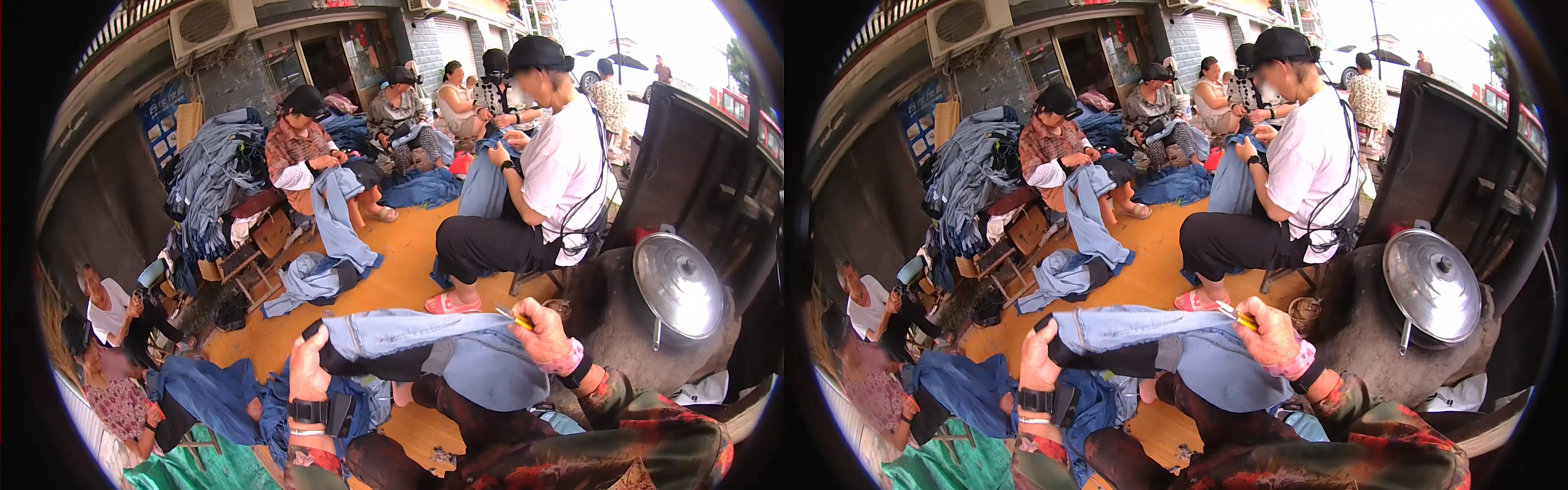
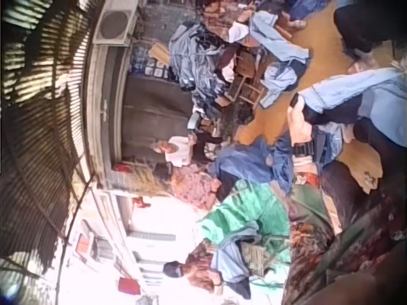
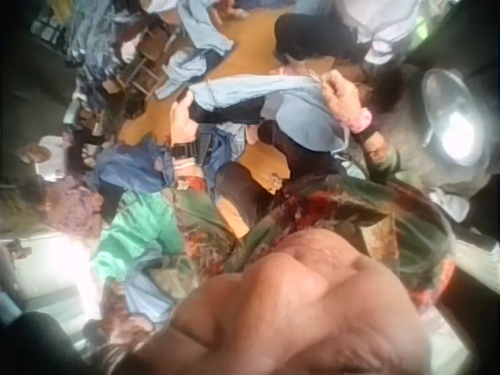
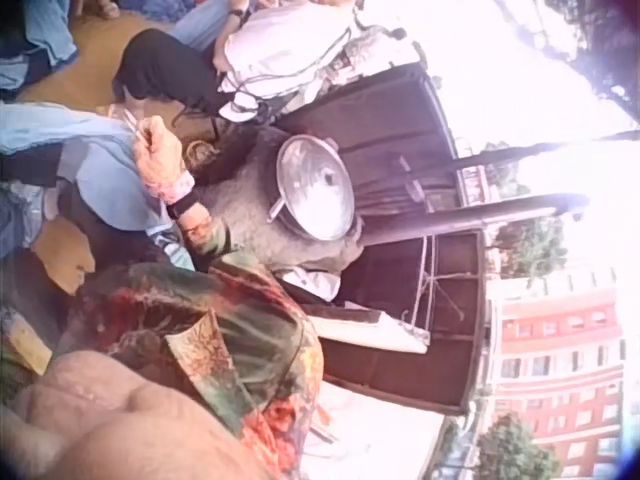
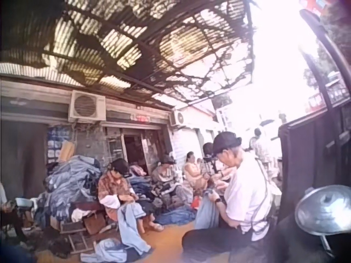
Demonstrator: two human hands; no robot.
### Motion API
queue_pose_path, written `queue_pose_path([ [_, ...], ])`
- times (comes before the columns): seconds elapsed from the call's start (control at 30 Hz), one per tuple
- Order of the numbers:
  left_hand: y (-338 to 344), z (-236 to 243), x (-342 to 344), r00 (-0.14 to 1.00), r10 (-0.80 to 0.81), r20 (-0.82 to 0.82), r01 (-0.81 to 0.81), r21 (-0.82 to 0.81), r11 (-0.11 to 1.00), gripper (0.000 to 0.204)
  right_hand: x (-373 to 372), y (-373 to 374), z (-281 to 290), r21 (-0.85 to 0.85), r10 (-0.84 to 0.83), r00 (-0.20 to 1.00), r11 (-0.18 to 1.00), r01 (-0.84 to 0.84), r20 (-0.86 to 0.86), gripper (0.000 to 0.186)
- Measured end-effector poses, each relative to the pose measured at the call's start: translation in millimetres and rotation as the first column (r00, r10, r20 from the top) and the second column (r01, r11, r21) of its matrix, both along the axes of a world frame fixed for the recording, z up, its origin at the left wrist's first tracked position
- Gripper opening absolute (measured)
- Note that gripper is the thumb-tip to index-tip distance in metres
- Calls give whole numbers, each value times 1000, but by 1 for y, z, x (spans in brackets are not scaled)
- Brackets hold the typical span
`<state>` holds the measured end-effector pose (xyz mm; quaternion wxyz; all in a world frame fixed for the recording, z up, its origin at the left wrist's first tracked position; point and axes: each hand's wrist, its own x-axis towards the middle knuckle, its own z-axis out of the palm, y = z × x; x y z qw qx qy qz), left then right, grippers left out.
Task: The person is using a small pair of thread snips to remove a leather brand tag and trim threads from a pair of denim jeans in an outdoor workshop.
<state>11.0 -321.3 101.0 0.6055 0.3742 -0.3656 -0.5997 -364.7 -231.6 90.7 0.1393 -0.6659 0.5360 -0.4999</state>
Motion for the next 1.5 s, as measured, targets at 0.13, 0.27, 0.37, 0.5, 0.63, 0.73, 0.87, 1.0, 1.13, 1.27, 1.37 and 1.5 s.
queue_pose_path([
  [0.13,19,5,-2,998,50,-39,-52,-42,998,27,12,-5,-5,68,44,998,997,-41,-41,20],
  [0.27,63,16,28,979,87,183,-36,-267,963,35,37,-7,-7,22,261,964,965,-260,-48,21],
  [0.37,88,-32,88,417,406,813,33,-460,887,40,37,-1,-27,102,389,920,918,-382,-55,22],
  [0.5,87,-90,107,529,288,799,-79,-291,953,43,52,-7,-49,65,425,902,905,-421,-72,20],
  [0.63,86,-97,100,669,220,710,-147,-164,975,39,56,-21,-45,131,378,918,922,-363,-120,23],
  [0.73,80,-60,71,385,396,834,-98,-390,916,37,57,-22,-43,75,352,932,935,-346,-90,22],
  [0.87,91,-55,56,392,554,734,-779,-56,625,28,50,-21,-50,160,388,920,913,-375,-53,21],
  [1.0,108,-50,51,338,638,692,-747,-214,629,22,51,-24,-50,120,385,919,920,-374,-87,21],
  [1.13,78,-57,51,347,717,604,-915,49,401,26,45,-27,-48,117,386,921,918,-378,-56,20],
  [1.27,76,-72,81,426,754,500,-902,172,395,38,47,-31,-45,120,441,896,893,-433,-52,20],
  [1.37,104,-47,76,808,389,442,-451,40,892,46,43,-31,-45,108,403,914,912,-396,-46,20],
  [1.5,134,16,47,797,338,501,-309,-144,940,30,49,-28,-27,-23,389,921,921,-390,-21,21],
])
